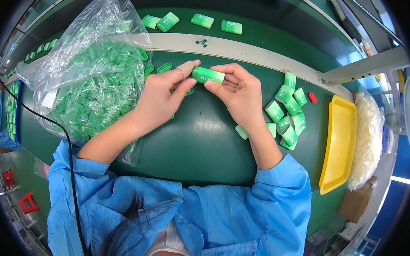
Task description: The person repeatedly picks up small green plastic components from a pile on a green workbench and inserts them into larger green rectangular plastic blocks. The person handles the items one at a time, snapping the small pieces into the blocks and placing the assembled units on the table.
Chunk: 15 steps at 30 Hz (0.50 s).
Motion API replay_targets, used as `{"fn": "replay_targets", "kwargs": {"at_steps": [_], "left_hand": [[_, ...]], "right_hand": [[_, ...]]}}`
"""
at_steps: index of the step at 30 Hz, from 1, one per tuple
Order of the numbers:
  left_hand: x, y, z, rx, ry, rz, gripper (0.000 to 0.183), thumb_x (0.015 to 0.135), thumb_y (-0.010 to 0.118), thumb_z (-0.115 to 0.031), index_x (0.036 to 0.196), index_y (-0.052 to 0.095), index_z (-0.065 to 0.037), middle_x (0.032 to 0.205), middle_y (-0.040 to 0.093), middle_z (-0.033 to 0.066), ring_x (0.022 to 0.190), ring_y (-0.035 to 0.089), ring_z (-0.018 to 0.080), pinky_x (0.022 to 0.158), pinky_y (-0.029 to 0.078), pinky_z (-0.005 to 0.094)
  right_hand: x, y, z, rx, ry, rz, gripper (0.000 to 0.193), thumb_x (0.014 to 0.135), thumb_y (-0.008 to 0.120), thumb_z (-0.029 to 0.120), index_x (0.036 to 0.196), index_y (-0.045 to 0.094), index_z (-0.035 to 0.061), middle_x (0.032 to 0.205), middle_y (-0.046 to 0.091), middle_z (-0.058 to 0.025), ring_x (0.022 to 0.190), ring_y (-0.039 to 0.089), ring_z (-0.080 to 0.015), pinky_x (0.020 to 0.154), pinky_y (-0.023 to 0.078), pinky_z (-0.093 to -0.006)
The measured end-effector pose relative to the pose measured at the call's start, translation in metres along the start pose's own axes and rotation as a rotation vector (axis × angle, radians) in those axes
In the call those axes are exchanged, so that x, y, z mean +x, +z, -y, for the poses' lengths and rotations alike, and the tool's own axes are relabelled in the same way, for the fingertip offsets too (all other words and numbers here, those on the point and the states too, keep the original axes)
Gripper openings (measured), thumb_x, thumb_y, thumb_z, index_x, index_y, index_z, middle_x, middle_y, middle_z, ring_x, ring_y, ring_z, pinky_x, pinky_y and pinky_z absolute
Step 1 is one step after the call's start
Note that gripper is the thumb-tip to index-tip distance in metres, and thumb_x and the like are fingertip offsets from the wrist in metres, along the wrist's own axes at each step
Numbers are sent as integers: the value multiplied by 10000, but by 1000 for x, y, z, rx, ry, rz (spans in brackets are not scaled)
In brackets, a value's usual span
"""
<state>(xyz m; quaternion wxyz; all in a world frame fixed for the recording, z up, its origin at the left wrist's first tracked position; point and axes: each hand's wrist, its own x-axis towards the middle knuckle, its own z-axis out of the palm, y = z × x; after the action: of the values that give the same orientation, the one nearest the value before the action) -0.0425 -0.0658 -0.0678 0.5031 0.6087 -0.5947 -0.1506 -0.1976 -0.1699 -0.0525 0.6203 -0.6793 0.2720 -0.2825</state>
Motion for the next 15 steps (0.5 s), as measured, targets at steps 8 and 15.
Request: {"fn": "replay_targets", "kwargs": {"at_steps": [8,15], "left_hand": [[-12,14,-3,75,-40,11,489,875,566,-48,1327,400,34,982,617,238,792,637,357,680,504,388],[9,-3,-9,291,37,84,730,793,689,-202,1387,318,6,1348,400,269,1260,382,426,1033,335,483]], "right_hand": [[-12,16,4,-339,-144,-132,297,794,672,-62,1073,570,-56,940,663,-107,871,640,-128,785,529,-234],[66,-43,17,-538,-68,-112,261,800,693,101,1022,606,-6,862,677,-39,772,577,-65,700,444,-216]]}}
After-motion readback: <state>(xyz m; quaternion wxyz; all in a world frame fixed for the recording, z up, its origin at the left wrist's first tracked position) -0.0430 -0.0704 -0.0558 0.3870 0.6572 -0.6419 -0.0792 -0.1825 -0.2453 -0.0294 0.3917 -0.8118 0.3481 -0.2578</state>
